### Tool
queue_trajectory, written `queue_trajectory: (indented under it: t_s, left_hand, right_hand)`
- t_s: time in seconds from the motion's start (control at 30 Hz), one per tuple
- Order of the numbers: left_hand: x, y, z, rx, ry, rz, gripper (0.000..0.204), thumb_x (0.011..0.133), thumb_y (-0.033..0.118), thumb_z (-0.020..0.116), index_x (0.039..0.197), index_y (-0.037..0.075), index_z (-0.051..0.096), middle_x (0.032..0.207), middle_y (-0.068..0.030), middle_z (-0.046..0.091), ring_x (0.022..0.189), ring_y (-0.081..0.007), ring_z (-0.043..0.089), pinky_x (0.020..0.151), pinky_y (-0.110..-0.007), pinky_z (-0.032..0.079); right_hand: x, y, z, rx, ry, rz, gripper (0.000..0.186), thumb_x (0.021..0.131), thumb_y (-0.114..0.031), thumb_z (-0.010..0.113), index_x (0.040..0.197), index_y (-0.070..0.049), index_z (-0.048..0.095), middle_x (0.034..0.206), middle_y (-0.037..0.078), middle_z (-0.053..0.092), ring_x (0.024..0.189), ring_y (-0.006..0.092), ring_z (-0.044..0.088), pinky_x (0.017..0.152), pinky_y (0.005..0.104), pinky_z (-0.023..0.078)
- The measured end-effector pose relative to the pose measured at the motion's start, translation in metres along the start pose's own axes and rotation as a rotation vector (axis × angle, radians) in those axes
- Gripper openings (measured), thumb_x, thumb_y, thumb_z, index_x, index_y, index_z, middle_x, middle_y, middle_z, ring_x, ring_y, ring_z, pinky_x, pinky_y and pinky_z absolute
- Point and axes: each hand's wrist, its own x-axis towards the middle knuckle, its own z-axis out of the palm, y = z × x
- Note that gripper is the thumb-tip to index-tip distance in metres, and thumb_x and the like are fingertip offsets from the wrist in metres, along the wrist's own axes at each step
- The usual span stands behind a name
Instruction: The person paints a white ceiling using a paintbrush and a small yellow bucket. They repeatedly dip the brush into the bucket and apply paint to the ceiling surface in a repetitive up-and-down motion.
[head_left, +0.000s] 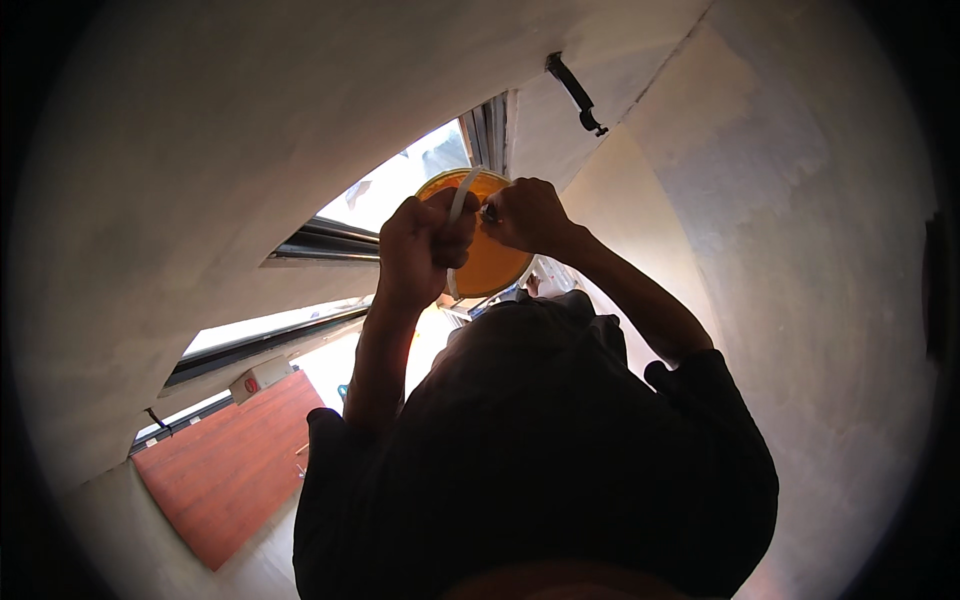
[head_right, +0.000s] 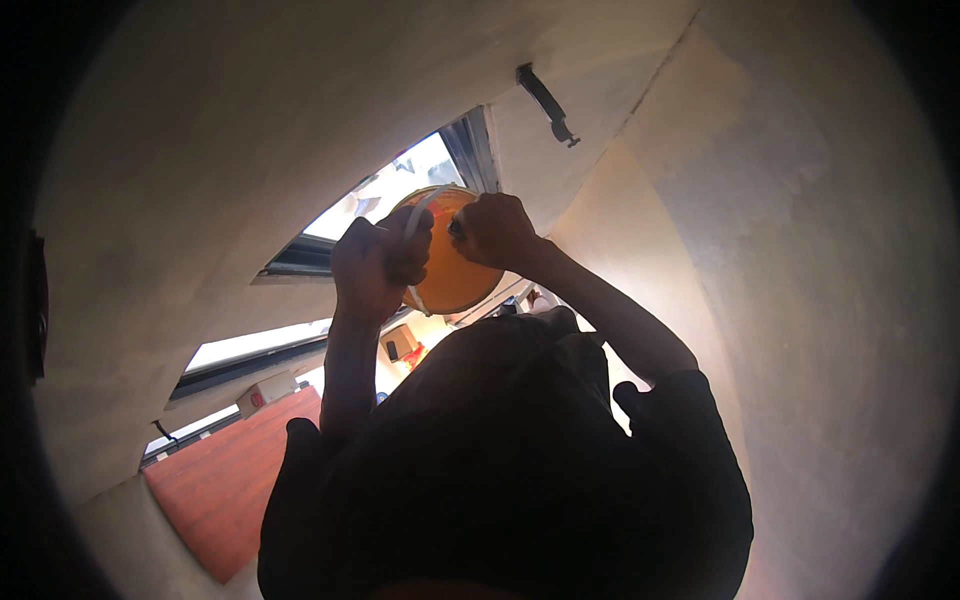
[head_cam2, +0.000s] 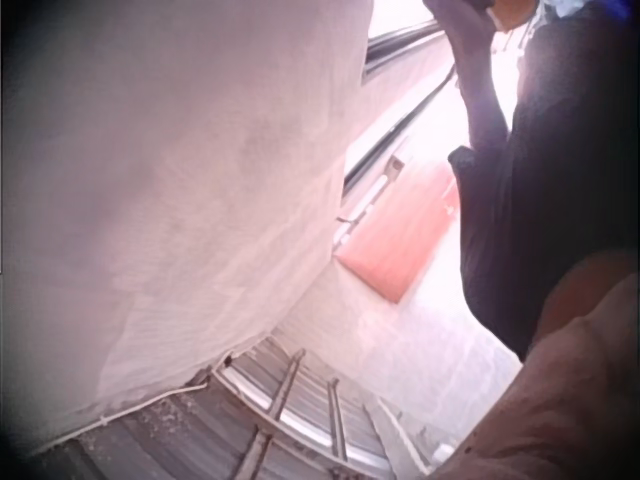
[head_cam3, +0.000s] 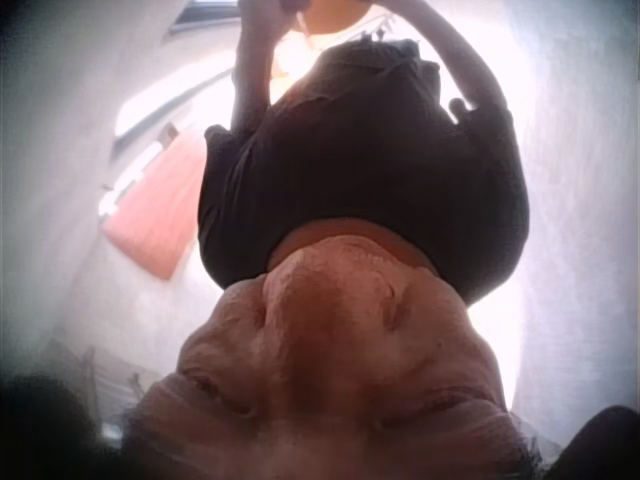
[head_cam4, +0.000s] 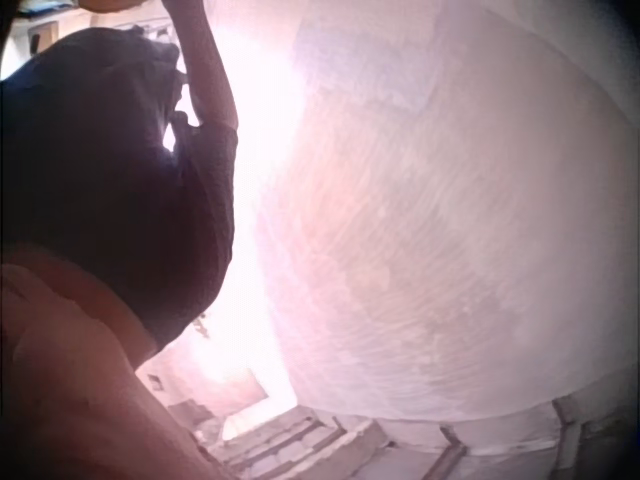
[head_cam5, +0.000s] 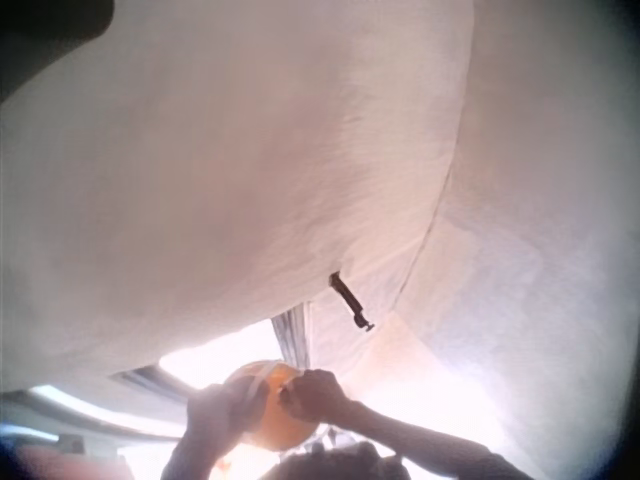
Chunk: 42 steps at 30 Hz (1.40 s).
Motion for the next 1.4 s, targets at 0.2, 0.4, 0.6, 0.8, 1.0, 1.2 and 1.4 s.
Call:
queue_trajectory:
  t_s: [0.2, 0.4, 0.6, 0.8, 1.0, 1.2, 1.4]
  left_hand:
    - [0.001, 0.002, 0.004, -0.06, 0.077, -0.068, 0.041, 0.078, 0.023, 0.035, 0.103, -0.004, 0.055, 0.065, -0.0004, 0.041, 0.051, -0.0089, 0.031, 0.047, -0.022, 0.026]
    - [0.003, 0.0, -0.001, -0.079, 0.078, -0.068, 0.039, 0.078, 0.02, 0.035, 0.102, -0.003, 0.054, 0.067, -0.0005, 0.041, 0.051, -0.0079, 0.03, 0.047, -0.021, 0.027]
    - [0.001, 0.002, 0.016, -0.097, 0.189, -0.077, 0.035, 0.08, 0.021, 0.032, 0.099, -0.001, 0.051, 0.064, 0.003, 0.035, 0.05, -0.0061, 0.026, 0.044, -0.02, 0.023]
    - [0.0, -0.006, 0.013, -0.092, 0.185, -0.073, 0.034, 0.08, 0.021, 0.032, 0.098, 0.0, 0.051, 0.062, 0.0039, 0.033, 0.049, -0.0061, 0.026, 0.043, -0.021, 0.024]
    - [0.009, -0.005, 0.01, -0.141, 0.122, -0.051, 0.027, 0.083, 0.018, 0.038, 0.096, 0.0, 0.053, 0.06, 0.0037, 0.037, 0.044, -0.0055, 0.028, 0.042, -0.021, 0.026]
    - [0.019, -0.014, -0.005, 1.108, 0.253, 0.363, 0.022, 0.068, 0.026, 0.066, 0.086, 0.013, 0.065, 0.06, -0.0051, 0.053, 0.051, -0.0219, 0.048, 0.05, -0.033, 0.04]
    - [0.022, -0.019, -0.014, 0.129, 0.081, 0.037, 0.021, 0.069, 0.027, 0.06, 0.08, 0.009, 0.061, 0.057, -0.0042, 0.051, 0.046, -0.0178, 0.046, 0.047, -0.029, 0.038]
  right_hand:
    - [-0.001, -0.004, -0.002, -0.026, -0.014, -0.029, 0.021, 0.071, -0.029, 0.066, 0.073, -0.008, 0.068, 0.065, 0.013, 0.063, 0.066, 0.0294, 0.065, 0.064, 0.0404, 0.052]
    - [-0.013, -0.011, -0.029, 0.075, 0.067, 0.011, 0.023, 0.071, -0.026, 0.071, 0.082, -0.005, 0.07, 0.064, 0.012, 0.065, 0.058, 0.0276, 0.064, 0.06, 0.0364, 0.051]
    - [-0.026, -0.008, -0.032, 0.142, 0.241, -0.086, 0.027, 0.071, -0.021, 0.073, 0.09, -0.002, 0.069, 0.071, 0.009, 0.068, 0.059, 0.026, 0.065, 0.06, 0.0352, 0.052]
    - [-0.033, -0.007, -0.025, 0.081, 0.337, -0.137, 0.031, 0.072, -0.023, 0.073, 0.096, -0.004, 0.068, 0.075, 0.01, 0.068, 0.059, 0.0256, 0.064, 0.059, 0.0352, 0.052]
    - [-0.033, -0.002, -0.006, 0.33, 0.324, 0.133, 0.02, 0.071, -0.032, 0.068, 0.074, -0.013, 0.07, 0.063, 0.011, 0.063, 0.057, 0.0301, 0.062, 0.059, 0.0402, 0.05]
    - [-0.026, -0.02, -0.023, 0.731, 0.082, 0.212, 0.022, 0.069, -0.02, 0.074, 0.075, 0.0, 0.069, 0.058, 0.01, 0.064, 0.051, 0.0174, 0.063, 0.057, 0.0302, 0.051]
    - [-0.035, -0.005, -0.018, 0.46, 0.331, 0.047, 0.013, 0.068, -0.016, 0.072, 0.073, -0.004, 0.07, 0.061, 0.012, 0.064, 0.054, 0.0258, 0.063, 0.058, 0.0325, 0.051]
